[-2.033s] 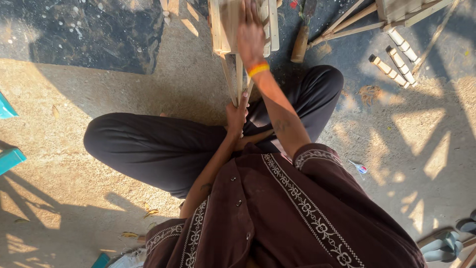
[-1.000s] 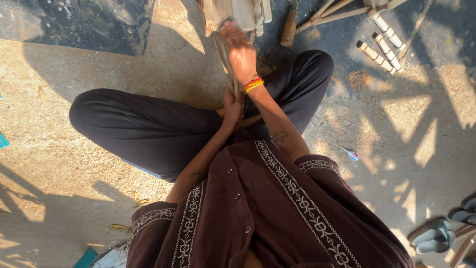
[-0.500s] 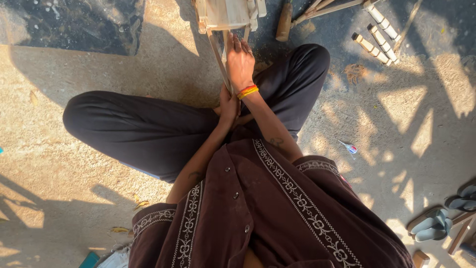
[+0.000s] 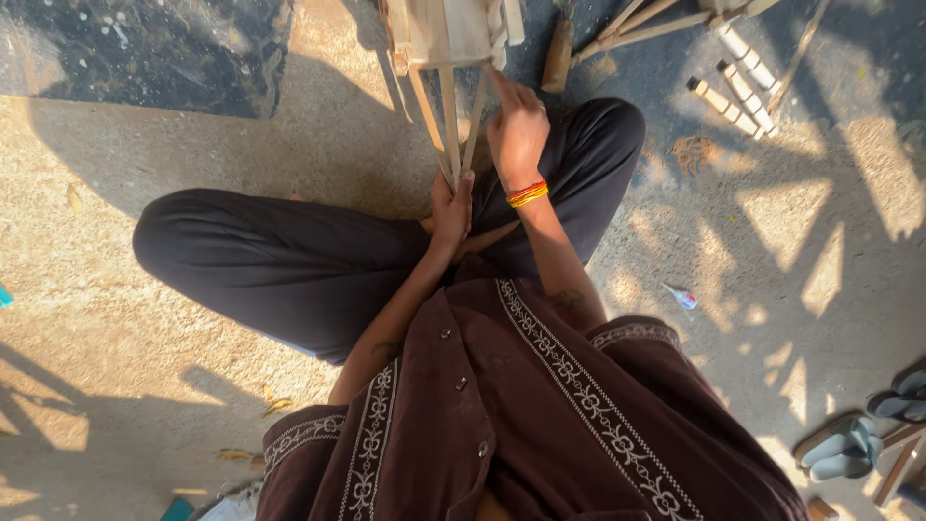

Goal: The person sits on the ground and assembles a small wooden chair by inserting legs into the seat frame. They use a wooden mallet to tap the legs into place and then rub the seat surface with their hand.

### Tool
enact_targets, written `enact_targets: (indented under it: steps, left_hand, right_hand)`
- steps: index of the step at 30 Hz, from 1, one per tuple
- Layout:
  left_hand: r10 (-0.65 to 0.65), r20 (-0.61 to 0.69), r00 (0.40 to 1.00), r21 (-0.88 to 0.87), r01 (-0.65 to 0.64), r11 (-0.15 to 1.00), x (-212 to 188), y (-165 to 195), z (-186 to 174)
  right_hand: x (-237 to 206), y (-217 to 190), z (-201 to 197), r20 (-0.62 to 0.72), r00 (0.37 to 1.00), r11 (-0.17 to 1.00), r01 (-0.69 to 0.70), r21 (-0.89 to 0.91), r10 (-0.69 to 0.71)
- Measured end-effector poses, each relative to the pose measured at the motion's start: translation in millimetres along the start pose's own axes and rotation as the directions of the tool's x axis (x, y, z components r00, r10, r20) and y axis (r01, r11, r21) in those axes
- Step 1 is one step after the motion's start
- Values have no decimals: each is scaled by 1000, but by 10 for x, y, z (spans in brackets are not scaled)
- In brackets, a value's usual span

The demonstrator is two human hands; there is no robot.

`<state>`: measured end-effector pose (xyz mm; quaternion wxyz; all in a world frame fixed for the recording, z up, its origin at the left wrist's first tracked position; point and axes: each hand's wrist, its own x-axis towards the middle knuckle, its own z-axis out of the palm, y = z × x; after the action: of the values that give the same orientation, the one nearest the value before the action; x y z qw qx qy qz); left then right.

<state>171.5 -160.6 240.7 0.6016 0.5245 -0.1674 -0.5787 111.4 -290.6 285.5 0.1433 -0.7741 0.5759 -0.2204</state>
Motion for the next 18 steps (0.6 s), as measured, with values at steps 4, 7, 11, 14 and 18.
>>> enact_targets:
  steps: [4,7,11,14,18]
  left_hand:
    - [20,-6,1000,-2,-20,1000,-24,20,5]
    - [14,-2,1000,7,-14,1000,-26,-1,-11]
    - [-14,-18,1000,26,14,1000,-4,-29,-31]
    - [14,2,1000,-44,-14,999,5,0,-21]
    - [25,11,1000,-96,-24,995,-18,30,-46]
  right_hand:
    - [53,-8,-22,-209,917,905,259,-337,-340]
    - [86,-82,-4,-183,928,873,219,-437,-324]
    - [130,-230,42,-93,969,842,149,-518,-229]
    - [165,-337,64,-111,975,851,108,-514,-191]
    - [192,-411,52,-181,983,902,-62,-427,-19]
